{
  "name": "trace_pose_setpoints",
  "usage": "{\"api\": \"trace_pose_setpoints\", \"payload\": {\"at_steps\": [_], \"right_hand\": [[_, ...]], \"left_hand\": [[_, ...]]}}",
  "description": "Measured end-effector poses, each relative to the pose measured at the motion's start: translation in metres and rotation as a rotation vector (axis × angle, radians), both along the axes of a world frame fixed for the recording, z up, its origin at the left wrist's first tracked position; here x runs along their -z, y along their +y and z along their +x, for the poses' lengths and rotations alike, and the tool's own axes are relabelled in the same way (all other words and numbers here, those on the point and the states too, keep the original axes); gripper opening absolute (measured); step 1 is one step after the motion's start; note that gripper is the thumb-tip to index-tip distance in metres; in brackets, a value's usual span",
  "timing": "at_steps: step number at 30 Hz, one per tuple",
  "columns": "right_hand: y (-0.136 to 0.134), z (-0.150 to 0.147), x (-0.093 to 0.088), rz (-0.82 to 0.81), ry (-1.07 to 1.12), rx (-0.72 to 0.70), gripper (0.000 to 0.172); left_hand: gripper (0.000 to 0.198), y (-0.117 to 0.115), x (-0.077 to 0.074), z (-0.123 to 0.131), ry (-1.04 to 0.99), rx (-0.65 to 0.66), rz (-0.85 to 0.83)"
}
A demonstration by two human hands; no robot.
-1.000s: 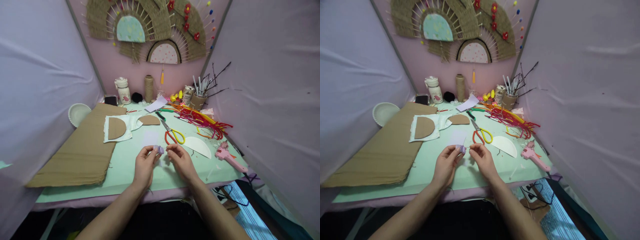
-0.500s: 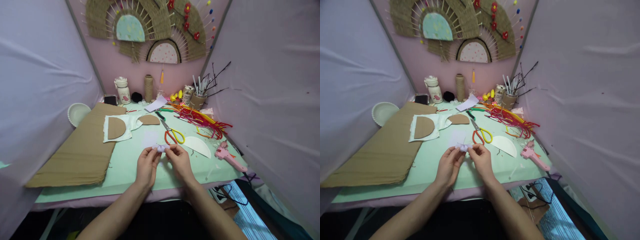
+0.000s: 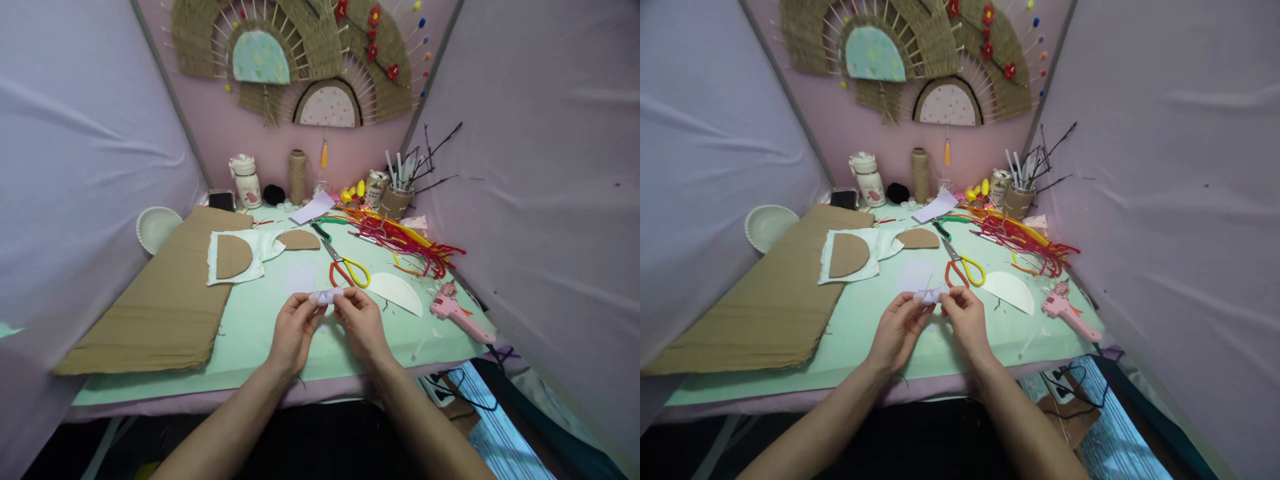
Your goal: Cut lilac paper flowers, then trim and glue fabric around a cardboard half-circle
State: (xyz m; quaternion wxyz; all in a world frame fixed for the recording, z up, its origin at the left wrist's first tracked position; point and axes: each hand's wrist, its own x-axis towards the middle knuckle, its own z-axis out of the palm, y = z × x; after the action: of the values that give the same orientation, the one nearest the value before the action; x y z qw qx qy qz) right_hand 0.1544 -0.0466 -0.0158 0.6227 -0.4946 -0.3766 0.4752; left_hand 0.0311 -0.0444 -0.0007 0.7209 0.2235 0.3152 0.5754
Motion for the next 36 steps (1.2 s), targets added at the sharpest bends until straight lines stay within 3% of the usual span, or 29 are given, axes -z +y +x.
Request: {"api": "trace_pose_setpoints", "payload": {"at_steps": [4, 8, 13, 21, 26, 36], "right_hand": [[-0.003, 0.004, -0.005, 0.001, -0.014, -0.028, 0.017], [-0.008, 0.007, -0.015, -0.009, -0.048, -0.08, 0.014], [-0.013, 0.009, -0.022, -0.011, -0.088, -0.137, 0.014], [-0.019, 0.008, -0.029, 0.081, -0.118, -0.193, 0.008], [-0.021, 0.009, -0.029, 0.064, -0.034, -0.289, 0.013], [-0.028, 0.011, -0.033, 0.037, -0.051, -0.389, 0.016]], "left_hand": [[0.019, 0.011, -0.003, -0.015, 0.011, 0.113, -0.003], [0.02, 0.022, -0.004, -0.026, 0.257, 0.253, 0.032], [0.016, 0.023, -0.01, -0.026, 0.438, 0.329, 0.174], [0.015, 0.016, -0.012, -0.024, 0.387, 0.278, 0.257], [0.011, 0.013, -0.011, -0.023, 0.436, 0.218, 0.361], [0.01, 0.01, -0.016, -0.03, 0.527, 0.298, 0.65]]}}
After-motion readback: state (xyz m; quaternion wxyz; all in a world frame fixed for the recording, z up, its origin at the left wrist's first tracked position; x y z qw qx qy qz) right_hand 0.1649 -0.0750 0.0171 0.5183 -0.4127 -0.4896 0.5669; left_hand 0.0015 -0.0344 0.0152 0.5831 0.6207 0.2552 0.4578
